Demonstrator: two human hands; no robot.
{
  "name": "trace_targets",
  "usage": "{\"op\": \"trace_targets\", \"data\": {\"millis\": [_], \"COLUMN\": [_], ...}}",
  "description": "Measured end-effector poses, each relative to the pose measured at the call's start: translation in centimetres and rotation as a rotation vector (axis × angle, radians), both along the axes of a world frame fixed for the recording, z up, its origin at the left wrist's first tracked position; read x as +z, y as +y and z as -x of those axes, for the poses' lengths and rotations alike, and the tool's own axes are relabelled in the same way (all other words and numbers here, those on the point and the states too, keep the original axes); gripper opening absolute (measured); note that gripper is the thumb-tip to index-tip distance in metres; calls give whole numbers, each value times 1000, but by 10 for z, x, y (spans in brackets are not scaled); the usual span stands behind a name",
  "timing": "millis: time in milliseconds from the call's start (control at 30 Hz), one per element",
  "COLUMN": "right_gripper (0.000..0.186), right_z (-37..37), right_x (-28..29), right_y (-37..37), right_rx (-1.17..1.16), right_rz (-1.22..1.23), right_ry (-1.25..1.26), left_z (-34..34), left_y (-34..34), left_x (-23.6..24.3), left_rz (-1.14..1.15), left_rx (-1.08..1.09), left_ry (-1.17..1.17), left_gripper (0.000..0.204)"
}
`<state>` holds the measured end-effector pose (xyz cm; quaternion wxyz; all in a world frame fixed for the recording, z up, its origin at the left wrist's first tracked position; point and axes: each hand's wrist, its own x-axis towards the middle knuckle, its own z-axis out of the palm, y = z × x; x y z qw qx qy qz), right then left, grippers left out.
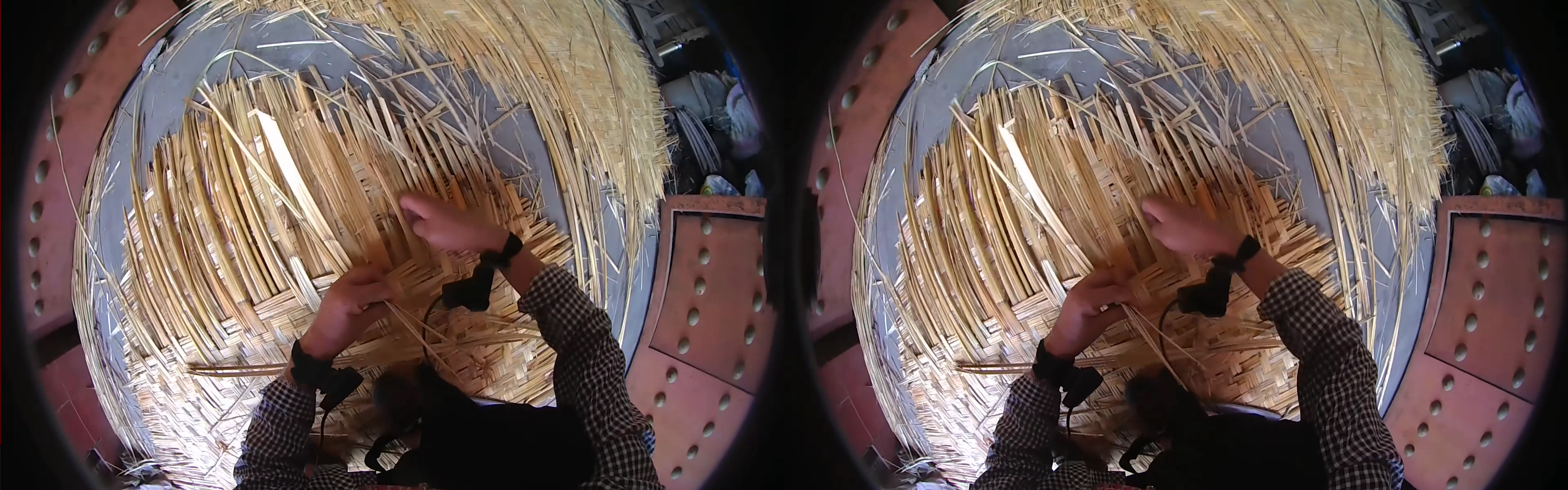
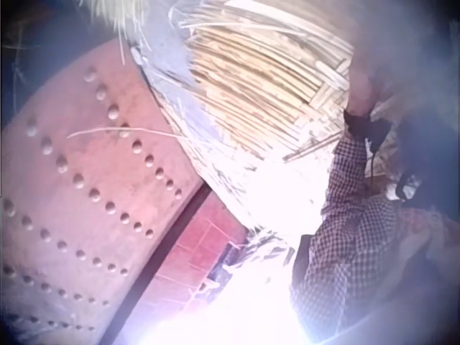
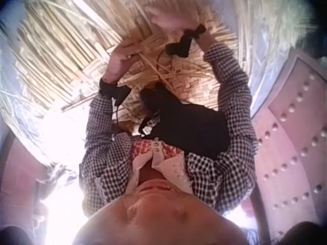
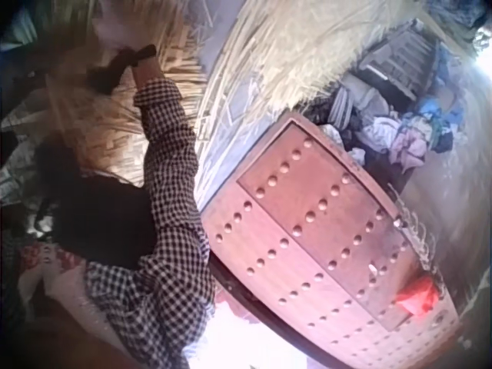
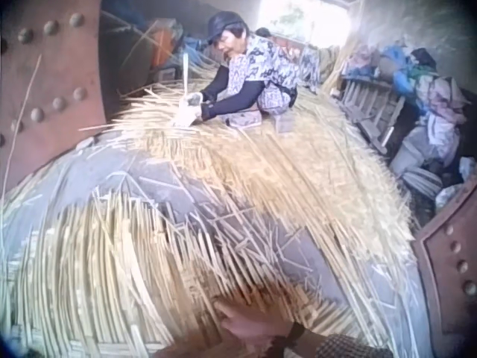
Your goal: The recorder is weaving a large bamboo or straw mat on the floor using long thin strips.
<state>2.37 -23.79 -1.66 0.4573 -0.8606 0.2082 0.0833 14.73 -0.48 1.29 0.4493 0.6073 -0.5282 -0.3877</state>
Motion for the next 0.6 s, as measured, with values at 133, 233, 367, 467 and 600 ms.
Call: {"op": "trace_targets", "data": {"millis": [133, 233, 367, 467, 600], "right_gripper": [31, 40, 38, 28, 25], "right_z": [-15, -2, 26, 42, 44], "right_x": [16, 26, 23, 17, 17], "right_y": [-12, -13, 13, 34, 48], "right_rx": [-85, 100, -179, -74, -183], "right_rz": [-314, 172, -194, 214, 221], "right_ry": [137, 120, -125, -369, -404], "left_z": [9, 22, 28, 29, 31], "left_y": [2, -5, -14, -17, -15], "left_x": [3, -3, -19, -31, -41], "left_rz": [-75, -74, -132, -155, -81], "left_rx": [101, 356, 645, 692, 680], "left_ry": [85, 139, 375, 493, 489], "left_gripper": [23, 9, 15, 21, 21]}}
